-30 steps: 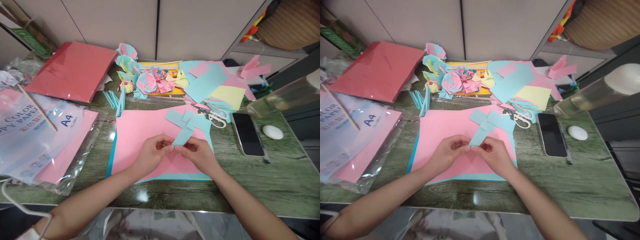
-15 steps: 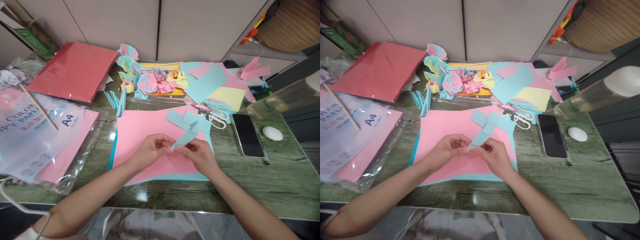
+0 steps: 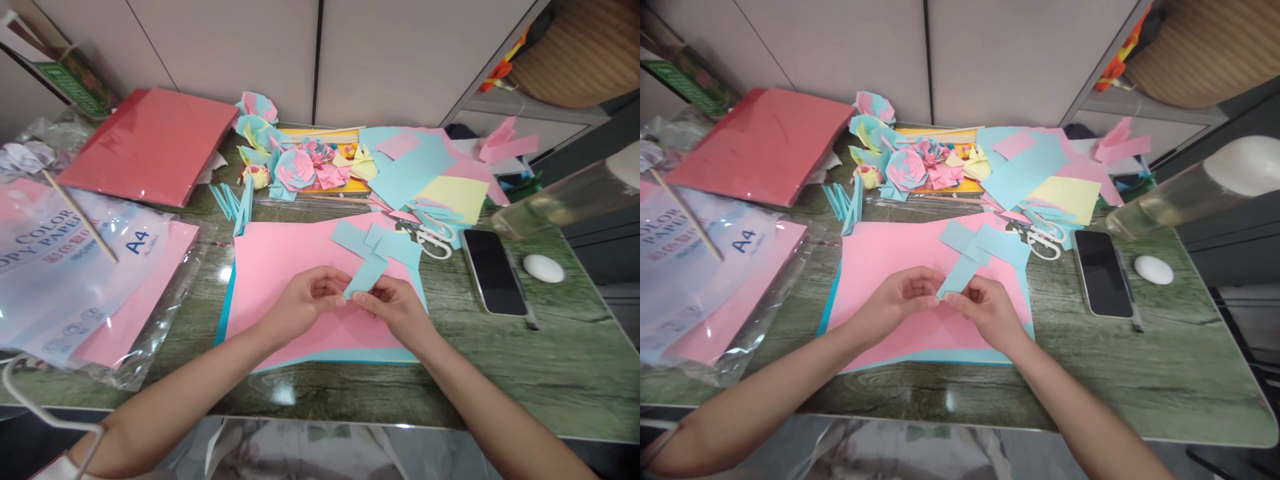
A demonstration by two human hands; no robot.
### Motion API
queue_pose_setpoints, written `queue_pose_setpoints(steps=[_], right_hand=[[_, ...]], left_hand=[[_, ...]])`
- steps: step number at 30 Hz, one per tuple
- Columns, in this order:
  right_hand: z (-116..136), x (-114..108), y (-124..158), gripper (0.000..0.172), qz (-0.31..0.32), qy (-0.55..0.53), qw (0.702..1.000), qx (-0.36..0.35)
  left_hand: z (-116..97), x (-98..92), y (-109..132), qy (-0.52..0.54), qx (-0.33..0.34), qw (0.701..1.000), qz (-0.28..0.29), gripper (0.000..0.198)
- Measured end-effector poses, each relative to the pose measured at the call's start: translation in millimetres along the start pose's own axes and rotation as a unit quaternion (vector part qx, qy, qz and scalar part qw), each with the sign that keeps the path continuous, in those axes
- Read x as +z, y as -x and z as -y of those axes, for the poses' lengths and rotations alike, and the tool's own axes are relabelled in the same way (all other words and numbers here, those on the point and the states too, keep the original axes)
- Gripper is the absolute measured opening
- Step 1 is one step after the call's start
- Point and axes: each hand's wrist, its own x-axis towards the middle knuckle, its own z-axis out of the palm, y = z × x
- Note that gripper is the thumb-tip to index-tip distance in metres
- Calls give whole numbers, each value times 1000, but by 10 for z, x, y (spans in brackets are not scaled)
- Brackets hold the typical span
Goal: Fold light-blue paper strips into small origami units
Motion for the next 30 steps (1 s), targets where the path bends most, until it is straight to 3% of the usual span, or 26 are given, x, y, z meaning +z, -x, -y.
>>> queue_pose_setpoints(steps=[8,10,12,13,15,18,20,24,30], right_hand=[[27,-151,-68,26,89,-33,995,-1],[31,-196,-74,39,65,-32,997,-39],[24,-225,-72,55,-10,-1,994,-107],[18,-234,-68,57,-51,38,987,-150],[3,-237,-57,45,-106,165,950,-241],[-29,-214,-44,25,-97,364,872,-313],[-57,-184,-47,24,-80,432,844,-306],[-111,-132,-77,28,-65,470,837,-272],[-150,-156,-118,16,-19,463,846,-262]], left_hand=[[-10,-86,-5,-26,-11,999,42,12],[-42,-139,-11,-45,-14,998,39,14],[-86,-195,-18,-81,-8,996,28,15],[-110,-224,-22,-105,-2,994,25,15],[-152,-285,-26,-164,9,986,30,13],[-178,-374,-18,-264,16,964,26,11],[-165,-419,-5,-333,13,943,11,13],[-90,-435,30,-479,38,877,4,12],[101,-418,138,-662,170,726,-76,20]])
